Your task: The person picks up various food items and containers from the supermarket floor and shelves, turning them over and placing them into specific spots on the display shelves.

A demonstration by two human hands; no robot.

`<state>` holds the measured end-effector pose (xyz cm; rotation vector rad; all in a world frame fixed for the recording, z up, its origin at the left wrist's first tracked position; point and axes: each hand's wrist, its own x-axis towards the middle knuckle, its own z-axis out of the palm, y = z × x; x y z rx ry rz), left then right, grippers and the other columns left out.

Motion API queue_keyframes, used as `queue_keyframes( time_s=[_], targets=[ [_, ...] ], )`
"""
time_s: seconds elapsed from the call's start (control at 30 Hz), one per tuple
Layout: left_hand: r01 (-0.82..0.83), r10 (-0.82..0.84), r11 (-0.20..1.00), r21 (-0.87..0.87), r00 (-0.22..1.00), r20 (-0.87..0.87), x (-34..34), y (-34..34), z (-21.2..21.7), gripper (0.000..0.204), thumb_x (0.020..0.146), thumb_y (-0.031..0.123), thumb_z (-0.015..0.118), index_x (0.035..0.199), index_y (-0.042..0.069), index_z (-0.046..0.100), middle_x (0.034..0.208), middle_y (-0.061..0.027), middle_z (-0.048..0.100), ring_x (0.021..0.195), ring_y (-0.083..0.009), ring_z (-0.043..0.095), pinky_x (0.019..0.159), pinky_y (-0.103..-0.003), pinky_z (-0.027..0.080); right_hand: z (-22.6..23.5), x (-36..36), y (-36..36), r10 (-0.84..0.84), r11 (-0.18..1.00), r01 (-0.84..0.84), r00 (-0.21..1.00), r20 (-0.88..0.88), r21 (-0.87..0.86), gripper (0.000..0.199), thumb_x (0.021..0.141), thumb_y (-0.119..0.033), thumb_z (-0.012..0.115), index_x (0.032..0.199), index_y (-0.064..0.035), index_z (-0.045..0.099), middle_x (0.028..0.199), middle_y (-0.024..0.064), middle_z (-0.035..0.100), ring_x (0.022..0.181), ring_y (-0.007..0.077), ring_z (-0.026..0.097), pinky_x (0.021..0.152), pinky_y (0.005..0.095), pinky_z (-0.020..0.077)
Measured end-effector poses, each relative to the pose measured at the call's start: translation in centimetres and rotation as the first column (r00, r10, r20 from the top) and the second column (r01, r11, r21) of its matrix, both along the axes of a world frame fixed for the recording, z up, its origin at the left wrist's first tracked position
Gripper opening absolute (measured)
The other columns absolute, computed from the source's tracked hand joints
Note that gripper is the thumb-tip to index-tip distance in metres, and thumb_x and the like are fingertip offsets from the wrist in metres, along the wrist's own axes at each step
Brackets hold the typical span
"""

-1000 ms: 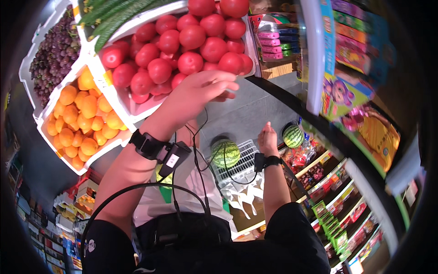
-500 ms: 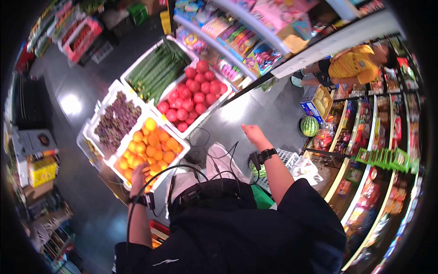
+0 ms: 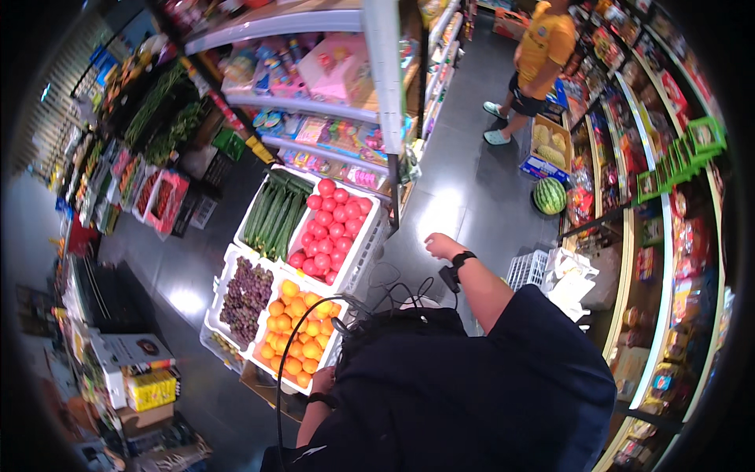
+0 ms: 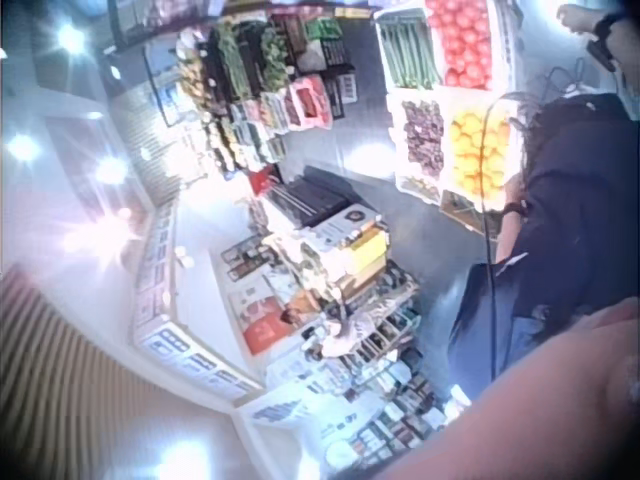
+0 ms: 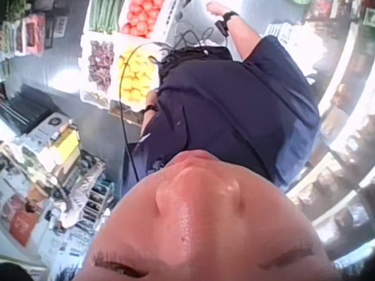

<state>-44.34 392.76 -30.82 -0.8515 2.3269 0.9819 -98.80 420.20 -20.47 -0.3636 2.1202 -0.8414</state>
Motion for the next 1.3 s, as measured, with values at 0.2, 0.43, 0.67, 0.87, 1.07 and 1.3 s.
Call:
queue_keyframes(
  time_s=[0.2, 0.43, 0.67, 0.87, 1.07, 1.3],
  targets=[
    [-0.339, 0.329, 0.915, 0.220, 0.941, 0.083, -11.1, 1.6, 8.5, 0.034, 0.084, 0.030, 0.058, 0.090, -0.002, 0.068, 0.079, -0.0104, 0.068, 0.072, -0.0185, 0.064, 0.065, -0.031, 0.048, -10.1, 3.0, 19.9, -0.381, 0.887, 0.345, 0.922, 0.065, 0.306, 0.020, 0.080, -0.017, 0.054, 0.069, -0.0050, 0.066, 0.073, 0.0117, 0.068, 0.061, 0.0261, 0.066, 0.055, 0.0416, 0.0513],
    [-0.398, 0.399, 0.895, 0.200, 0.916, 0.035, -18.8, 3.7, 14.4, 0.040, 0.091, 0.035, 0.053, 0.083, -0.003, 0.064, 0.077, -0.0079, 0.065, 0.068, -0.0169, 0.063, 0.061, -0.031, 0.050, -12.7, 10.2, 28.8, -0.789, 0.594, 0.789, 0.534, 0.303, 0.158, 0.028, 0.086, -0.025, 0.056, 0.079, 0.0025, 0.060, 0.068, 0.0127, 0.061, 0.057, 0.0268, 0.065, 0.048, 0.0390, 0.0482],
    [-0.578, 0.562, 0.767, 0.278, 0.815, 0.142, -15.2, 6.1, 14.4, 0.041, 0.095, 0.039, 0.047, 0.077, 0.003, 0.056, 0.065, -0.0007, 0.044, 0.055, -0.0149, 0.047, 0.053, -0.035, 0.056, -12.5, 10.8, 25.4, -0.414, 0.909, 0.378, 0.871, 0.266, 0.176, 0.024, 0.089, -0.022, 0.056, 0.090, -0.0008, 0.067, 0.079, 0.0152, 0.069, 0.056, 0.0251, 0.066, 0.051, 0.0376, 0.0507],
    [-0.576, 0.575, 0.769, 0.276, 0.813, 0.093, -6.6, 3.5, 10.2, 0.037, 0.096, 0.033, 0.046, 0.091, -0.001, 0.060, 0.070, -0.0060, 0.056, 0.058, -0.0169, 0.056, 0.049, -0.032, 0.051, -10.8, 9.7, 20.7, -0.133, 0.984, 0.136, 0.991, -0.029, 0.112, 0.021, 0.081, -0.012, 0.057, 0.096, -0.0027, 0.069, 0.076, 0.0134, 0.069, 0.059, 0.0226, 0.065, 0.058, 0.0368, 0.0515],
    [-0.617, 0.692, 0.635, 0.464, 0.722, 0.012, 3.1, 1.9, 9.7, 0.022, 0.093, 0.012, 0.047, 0.108, -0.002, 0.057, 0.072, -0.0080, 0.062, 0.052, -0.0147, 0.055, 0.045, -0.027, 0.043, -6.9, 13.2, 15.8, -0.452, 0.889, 0.421, 0.870, 0.197, 0.180, 0.026, 0.087, -0.011, 0.050, 0.110, -0.0034, 0.058, 0.094, 0.0117, 0.065, 0.074, 0.0222, 0.066, 0.060, 0.0399, 0.0513],
    [-0.703, 0.916, 0.348, 0.620, 0.395, -0.067, 24.5, 1.7, -1.1, 0.019, 0.090, 0.011, 0.052, 0.105, 0.000, 0.056, 0.073, -0.0105, 0.062, 0.054, -0.0196, 0.059, 0.046, -0.031, 0.046, 0.1, 22.6, 5.4, -0.319, 0.942, 0.287, 0.925, 0.206, 0.174, 0.020, 0.088, -0.017, 0.052, 0.103, -0.0060, 0.059, 0.090, 0.0075, 0.064, 0.078, 0.0248, 0.065, 0.062, 0.0396, 0.0507]
  ],
)
